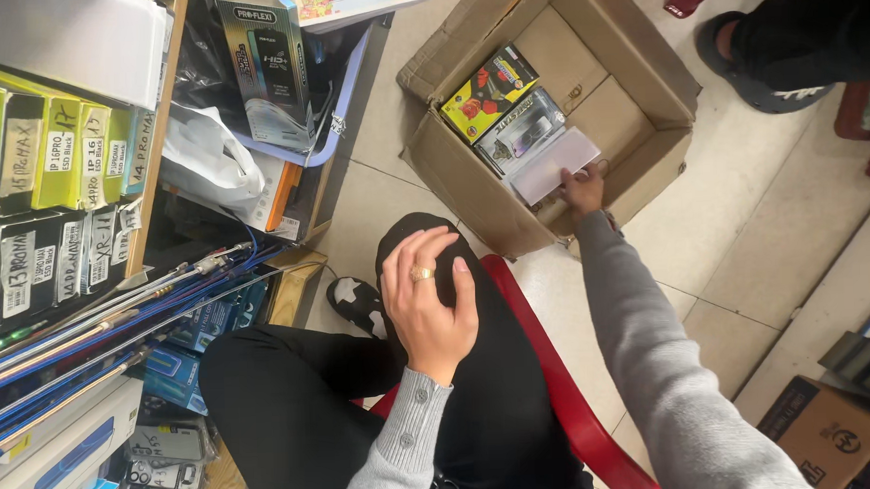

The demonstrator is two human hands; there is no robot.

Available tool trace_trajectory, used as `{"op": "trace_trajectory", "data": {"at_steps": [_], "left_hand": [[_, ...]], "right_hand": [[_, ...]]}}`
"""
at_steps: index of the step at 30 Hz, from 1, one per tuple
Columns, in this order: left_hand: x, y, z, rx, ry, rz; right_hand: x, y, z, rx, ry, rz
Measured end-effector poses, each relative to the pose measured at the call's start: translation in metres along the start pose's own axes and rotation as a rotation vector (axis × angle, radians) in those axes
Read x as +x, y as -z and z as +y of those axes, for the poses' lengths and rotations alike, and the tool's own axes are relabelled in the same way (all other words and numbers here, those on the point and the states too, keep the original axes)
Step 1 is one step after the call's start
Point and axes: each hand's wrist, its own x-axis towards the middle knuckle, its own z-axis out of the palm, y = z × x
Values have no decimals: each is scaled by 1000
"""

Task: The person sits on a stool and repeatedly picks up a purple box and a white paper sheet. They place the purple box inside the white sheet, fold the sheet around it, and then place the wrapped item into a cardboard box on the floor. This process is repeated multiple times.

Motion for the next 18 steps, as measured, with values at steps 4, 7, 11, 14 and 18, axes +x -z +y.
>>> {"op": "trace_trajectory", "data": {"at_steps": [4, 7, 11, 14, 18], "left_hand": [[2, 1, -2, -13, -2, 10], [2, 0, -3, -20, 3, 24], [3, -1, -3, -38, 5, 36], [8, 1, 0, -52, -18, 68], [7, 6, 1, -51, -36, 129]], "right_hand": [[-26, -22, -14, -299, 26, 116], [-24, -30, -11, -579, 62, 260], [-48, -40, -28, -740, 25, 287], [-54, -46, -34, -831, -26, 183], [-90, -37, -67, -938, -28, 82]]}}
